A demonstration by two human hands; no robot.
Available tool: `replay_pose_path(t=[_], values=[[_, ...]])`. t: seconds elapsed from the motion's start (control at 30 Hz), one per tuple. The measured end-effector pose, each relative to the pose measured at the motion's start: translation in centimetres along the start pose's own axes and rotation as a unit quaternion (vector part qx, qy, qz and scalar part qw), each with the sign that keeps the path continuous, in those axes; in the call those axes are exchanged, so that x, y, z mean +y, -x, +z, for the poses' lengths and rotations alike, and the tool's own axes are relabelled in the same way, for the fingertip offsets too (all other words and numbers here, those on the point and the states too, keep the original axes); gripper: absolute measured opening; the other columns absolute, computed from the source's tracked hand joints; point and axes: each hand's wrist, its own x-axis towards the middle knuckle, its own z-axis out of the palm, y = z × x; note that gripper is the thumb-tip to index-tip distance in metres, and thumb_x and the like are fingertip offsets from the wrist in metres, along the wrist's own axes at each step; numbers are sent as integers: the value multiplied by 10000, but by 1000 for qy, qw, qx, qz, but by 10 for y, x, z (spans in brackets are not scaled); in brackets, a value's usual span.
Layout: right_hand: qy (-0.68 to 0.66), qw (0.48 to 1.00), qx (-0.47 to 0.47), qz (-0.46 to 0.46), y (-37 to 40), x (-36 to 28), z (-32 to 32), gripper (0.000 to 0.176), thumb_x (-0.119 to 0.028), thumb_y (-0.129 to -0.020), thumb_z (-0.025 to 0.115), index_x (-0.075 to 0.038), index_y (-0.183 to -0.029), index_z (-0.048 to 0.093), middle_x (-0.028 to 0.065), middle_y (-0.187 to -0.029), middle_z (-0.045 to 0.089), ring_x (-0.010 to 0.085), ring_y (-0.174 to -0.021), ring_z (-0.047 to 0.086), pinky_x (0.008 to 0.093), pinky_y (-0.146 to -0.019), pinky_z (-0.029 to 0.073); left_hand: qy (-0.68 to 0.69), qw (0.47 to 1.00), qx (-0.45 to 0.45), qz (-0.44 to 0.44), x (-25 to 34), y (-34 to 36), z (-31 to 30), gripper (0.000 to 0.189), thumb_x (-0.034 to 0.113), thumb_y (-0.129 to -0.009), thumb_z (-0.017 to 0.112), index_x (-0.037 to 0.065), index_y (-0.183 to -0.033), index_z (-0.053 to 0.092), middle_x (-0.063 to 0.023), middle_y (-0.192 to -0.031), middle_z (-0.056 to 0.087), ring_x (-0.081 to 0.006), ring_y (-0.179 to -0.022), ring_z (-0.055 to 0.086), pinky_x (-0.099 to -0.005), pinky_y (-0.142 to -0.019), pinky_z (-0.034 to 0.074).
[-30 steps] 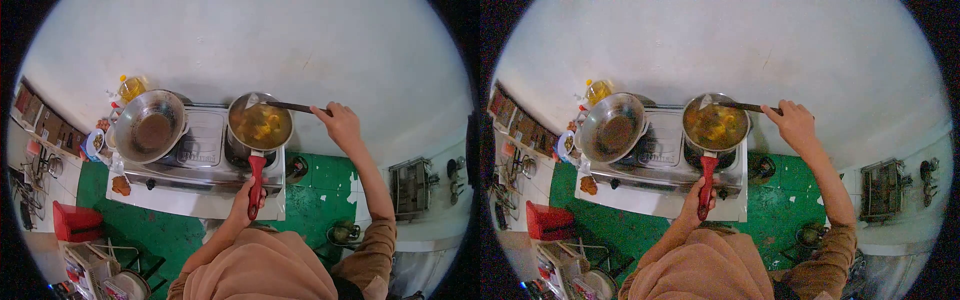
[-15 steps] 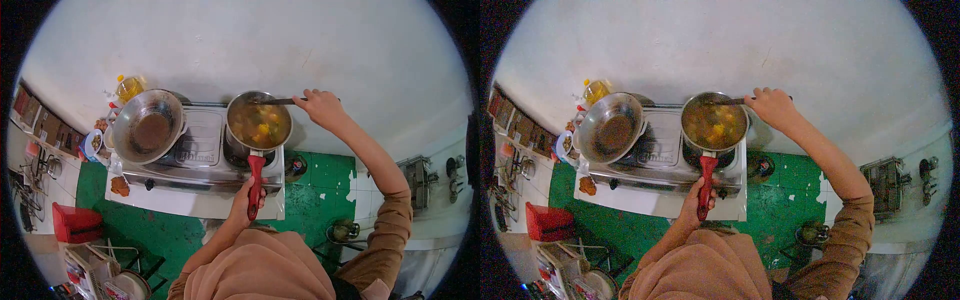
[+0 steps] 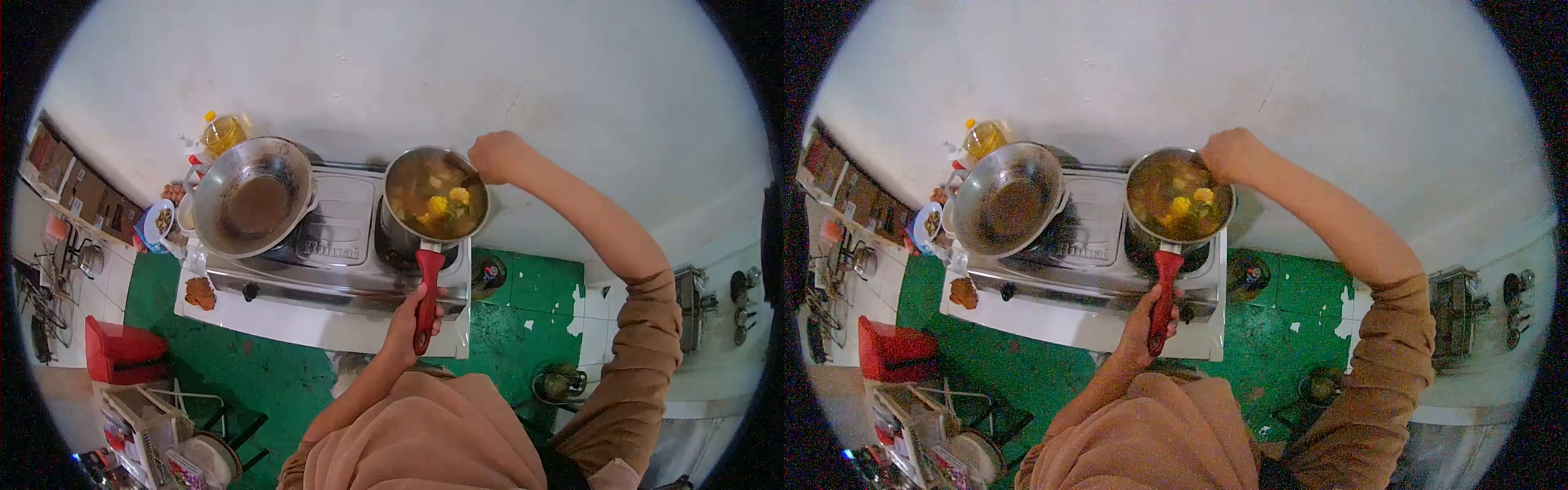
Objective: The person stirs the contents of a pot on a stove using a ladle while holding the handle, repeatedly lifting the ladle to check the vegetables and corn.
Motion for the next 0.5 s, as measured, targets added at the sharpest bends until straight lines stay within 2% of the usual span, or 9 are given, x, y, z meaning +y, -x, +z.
replay_pose_path(t=[0.03, 0.1, 0.13, 0.2, 0.23, 0.3, 0.4, 0.5], values=[[0, 1000, 1, -1, -1, -1, -13, 114, -103, -687, 581, -11, -664, 644, 161, -693, 642, 303, -651, 646, 397, -585, 527, 1, 1000, 10, 4, 0, 0, 1, 422, 416, -915, 449, 44, -1094, 540, -20, -684, 533, -102, -514, 490, -222, -471, 402], [-18, 982, -176, 61, -5, 0, -36, 145, -114, -709, 558, -1, -672, 640, 164, -680, 646, 277, -574, 640, 385, -557, 528, 2, 1000, 19, 8, 0, 0, 0, 420, 415, -916, 447, 46, -1093, 540, -20, -683, 533, -101, -513, 489, -220, -472, 400], [-17, 982, -175, 61, -10, 5, -34, 145, -114, -709, 558, -1, -672, 640, 164, -680, 646, 277, -574, 640, 385, -557, 528, -3, 1000, 8, 4, 0, 0, -1, 422, 416, -917, 445, 45, -1095, 539, -20, -682, 532, -101, -511, 487, -220, -471, 398], [-85, 951, -278, 110, -16, 16, -28, 174, -136, -720, 542, 4, -675, 634, 161, -653, 643, 245, -504, 622, 370, -503, 513, -8, 1000, -3, 1, 1, 0, -2, 424, 417, -917, 444, 44, -1096, 538, -19, -680, 531, -101, -509, 484, -219, -470, 395], [-84, 951, -278, 110, -14, 20, -27, 174, -136, -720, 542, 4, -675, 634, 161, -653, 643, 245, -504, 622, 370, -503, 513, -9, 1000, -5, -2, 1, 1, -2, 426, 417, -917, 444, 43, -1096, 538, -19, -677, 531, -101, -507, 483, -220, -469, 394], [-118, 938, -310, 99, -9, 29, -28, 192, -118, -755, 561, 56, -754, 641, 191, -770, 650, 265, -608, 658, 401, -542, 509, -10, 1000, -8, -4, 2, 0, -2, 429, 418, -917, 443, 41, -1097, 538, -19, -674, 531, -102, -505, 481, -221, -467, 393], [-148, 936, -294, 126, 4, 36, -29, 177, -100, -742, 558, 58, -725, 637, 180, -734, 647, 262, -562, 644, 414, -523, 504, -10, 1000, -7, -13, 1, -1, -2, 436, 419, -916, 443, 36, -1102, 534, -20, -675, 530, -105, -503, 479, -221, -466, 392], [-111, 952, -261, 113, 26, 35, -36, 155, -91, -727, 559, 37, -726, 646, 185, -728, 645, 283, -601, 649, 416, -550, 513, -8, 1000, -10, -7, 1, -2, -2, 447, 422, -915, 443, 30, -1111, 528, -22, -677, 532, -107, -499, 478, -223, -463, 391]])
